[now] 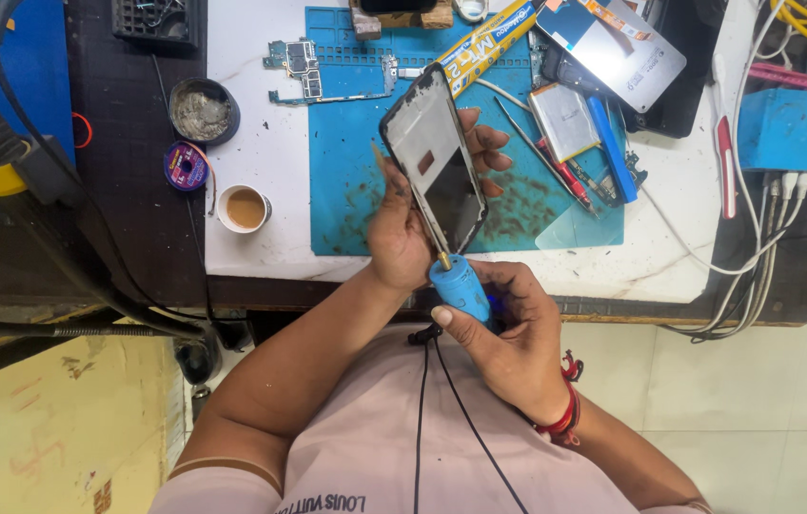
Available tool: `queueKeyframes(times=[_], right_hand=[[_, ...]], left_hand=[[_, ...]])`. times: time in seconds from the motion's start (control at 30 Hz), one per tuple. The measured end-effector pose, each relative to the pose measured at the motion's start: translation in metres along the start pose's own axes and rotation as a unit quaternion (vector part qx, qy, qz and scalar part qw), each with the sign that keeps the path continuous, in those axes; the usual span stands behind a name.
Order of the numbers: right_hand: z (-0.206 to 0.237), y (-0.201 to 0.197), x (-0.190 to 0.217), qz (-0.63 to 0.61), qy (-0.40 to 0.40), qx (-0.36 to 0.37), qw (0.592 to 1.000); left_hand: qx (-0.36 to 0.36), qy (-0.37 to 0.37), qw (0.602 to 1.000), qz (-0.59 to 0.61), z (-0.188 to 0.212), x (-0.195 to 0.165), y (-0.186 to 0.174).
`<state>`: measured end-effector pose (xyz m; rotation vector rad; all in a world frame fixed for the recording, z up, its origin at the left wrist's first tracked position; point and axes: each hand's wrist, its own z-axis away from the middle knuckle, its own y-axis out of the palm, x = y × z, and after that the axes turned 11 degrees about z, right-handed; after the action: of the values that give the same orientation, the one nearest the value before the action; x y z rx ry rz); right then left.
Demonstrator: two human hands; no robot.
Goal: The person uses a hot glue gun to apply adhesive to the edges of a smartphone chassis, then removes the back cover and battery. They continue to apply glue to the frame and handle internal components on a cluttered workbench.
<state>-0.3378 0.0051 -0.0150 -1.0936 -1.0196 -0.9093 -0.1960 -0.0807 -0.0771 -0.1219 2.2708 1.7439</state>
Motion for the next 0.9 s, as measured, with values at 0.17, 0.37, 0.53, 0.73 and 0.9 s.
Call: queueKeyframes(times=[0.17, 0.37, 0.53, 0.73, 0.9], right_hand=[[0.001, 0.001, 0.003, -0.024, 0.006, 0.0, 1.0], [0.001, 0.0, 0.009, -0.068, 0.02, 0.012, 0.997], [0.009, -0.009, 0.003, -0.168, 0.1, 0.058, 0.979], [-0.009, -0.064, -0.026, 0.1, 0.048, -0.203, 0.973], [-0.041, -0.14, -0.055, 0.481, -0.006, -0.321, 0.816]], left_hand=[[-0.001, -0.004, 1.0, -0.003, 0.002, 0.004, 0.001], [0.017, -0.003, 0.999, -0.046, 0.005, 0.007, 0.003], [-0.01, 0.011, 0.998, -0.065, 0.008, 0.015, -0.001], [-0.087, -0.043, 0.995, 0.016, 0.018, 0.002, 0.003], [-0.225, -0.184, 0.95, -0.113, 0.038, -0.019, 0.007]])
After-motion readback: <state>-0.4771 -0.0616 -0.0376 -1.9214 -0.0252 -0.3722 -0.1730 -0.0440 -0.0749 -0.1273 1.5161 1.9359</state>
